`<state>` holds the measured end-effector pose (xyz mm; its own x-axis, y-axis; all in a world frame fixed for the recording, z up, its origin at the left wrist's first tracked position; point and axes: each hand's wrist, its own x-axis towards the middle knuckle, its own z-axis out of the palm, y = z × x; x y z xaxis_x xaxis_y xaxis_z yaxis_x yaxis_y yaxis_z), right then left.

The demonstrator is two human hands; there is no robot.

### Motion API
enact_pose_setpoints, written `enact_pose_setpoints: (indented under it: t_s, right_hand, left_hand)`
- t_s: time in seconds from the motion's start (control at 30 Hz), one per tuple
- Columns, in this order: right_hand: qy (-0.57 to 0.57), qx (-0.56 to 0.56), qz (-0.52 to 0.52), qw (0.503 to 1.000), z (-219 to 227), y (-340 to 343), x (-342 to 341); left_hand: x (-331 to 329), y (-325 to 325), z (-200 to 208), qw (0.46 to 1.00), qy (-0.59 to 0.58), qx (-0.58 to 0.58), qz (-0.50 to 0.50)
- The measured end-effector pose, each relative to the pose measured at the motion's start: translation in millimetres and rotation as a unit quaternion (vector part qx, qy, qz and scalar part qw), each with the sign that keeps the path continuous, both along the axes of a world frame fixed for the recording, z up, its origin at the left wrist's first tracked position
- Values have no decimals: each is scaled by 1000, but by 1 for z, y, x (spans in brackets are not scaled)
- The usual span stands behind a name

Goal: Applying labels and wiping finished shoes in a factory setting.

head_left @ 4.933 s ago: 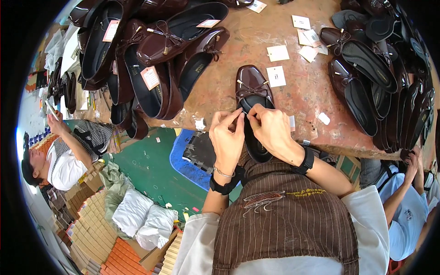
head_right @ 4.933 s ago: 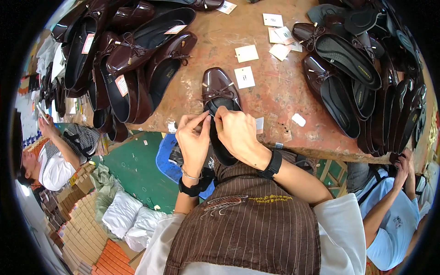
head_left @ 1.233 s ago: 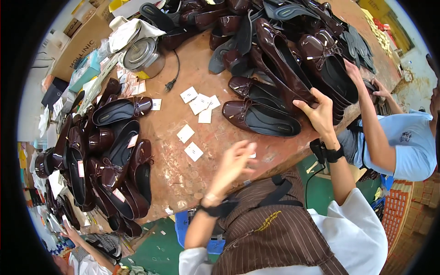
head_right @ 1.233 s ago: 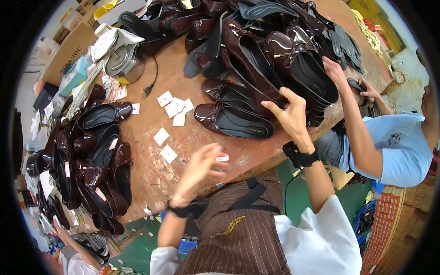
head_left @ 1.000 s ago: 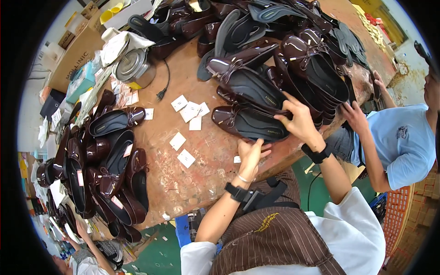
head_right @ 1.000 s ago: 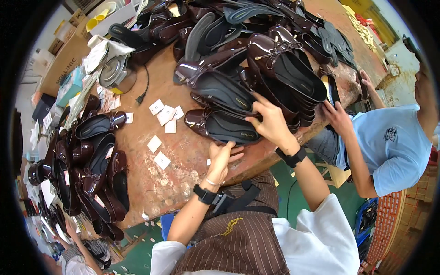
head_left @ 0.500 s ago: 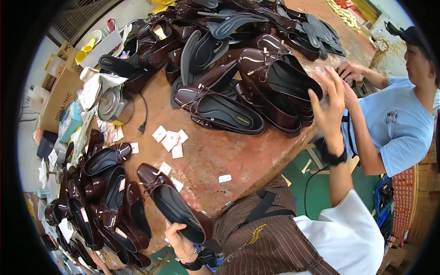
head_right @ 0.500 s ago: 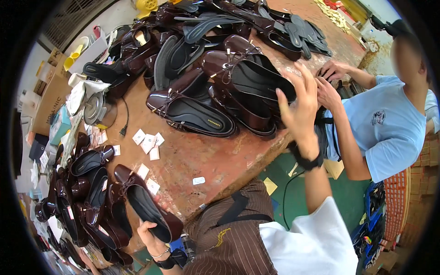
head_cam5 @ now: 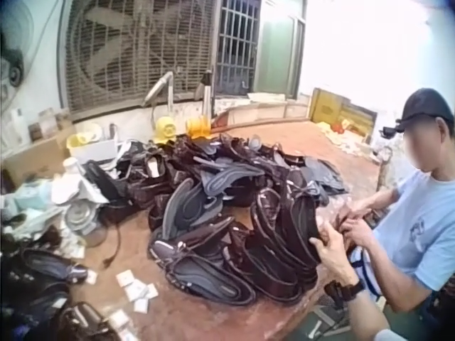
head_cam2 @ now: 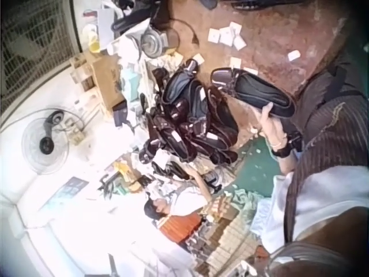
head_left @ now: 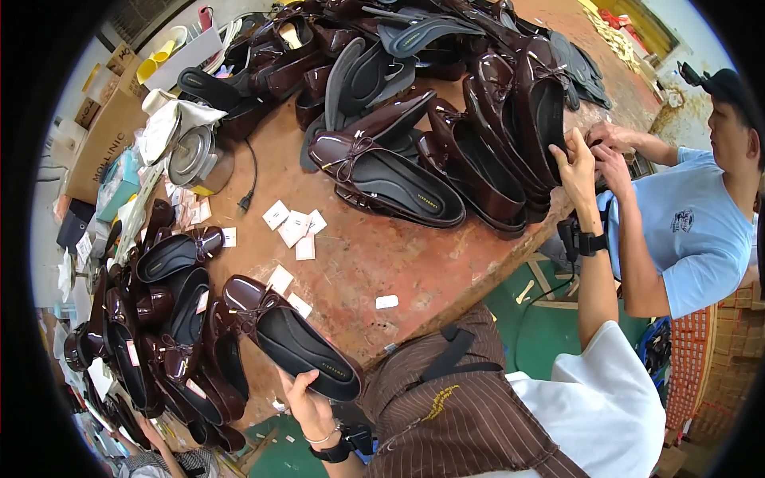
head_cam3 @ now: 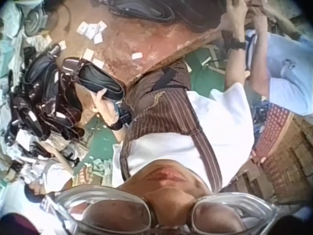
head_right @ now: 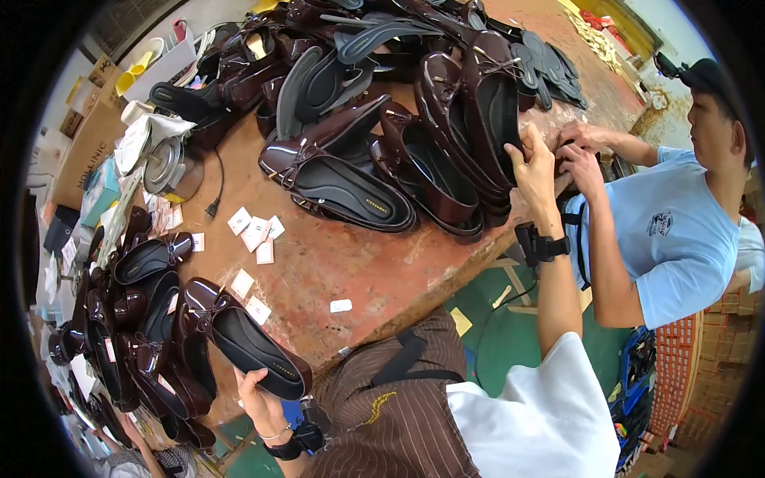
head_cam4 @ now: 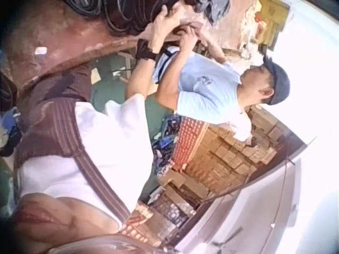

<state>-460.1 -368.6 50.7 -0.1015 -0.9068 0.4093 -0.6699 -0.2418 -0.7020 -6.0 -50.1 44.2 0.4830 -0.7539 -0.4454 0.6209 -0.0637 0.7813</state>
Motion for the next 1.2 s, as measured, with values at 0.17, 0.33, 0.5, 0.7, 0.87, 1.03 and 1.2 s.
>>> enact_pose_setpoints:
  t_s: [0.17, 0.33, 0.5, 0.7, 0.87, 1.03, 1.2]
  right_hand:
    - [-48, 78, 64, 994, -12, 1, -19]
    - [-114, 283, 103, 947, -12, 0, -35]
    - [-55, 166, 88, 981, -3, -11, -53]
    - [-143, 162, 22, 976, 42, -20, -93]
    - [-101, 135, 119, 978, 101, -10, -64]
    - [135, 96, 114, 980, 96, 73, 97]
    - [-37, 243, 455, 856, 67, 170, 246]
  left_hand:
    - [0, 2, -11, 999, -8, 36, 28]
    - [-8, 0, -16, 999, 27, 12, 18]
    - [-15, -9, -15, 997, 79, -8, 21]
    - [-18, -22, 1, 996, 20, -86, 3]
    - [-29, -35, 5, 993, 0, -119, -8]
    - [-58, -45, 17, 973, -74, -220, 5]
    - [-41, -26, 23, 957, -173, -196, 127]
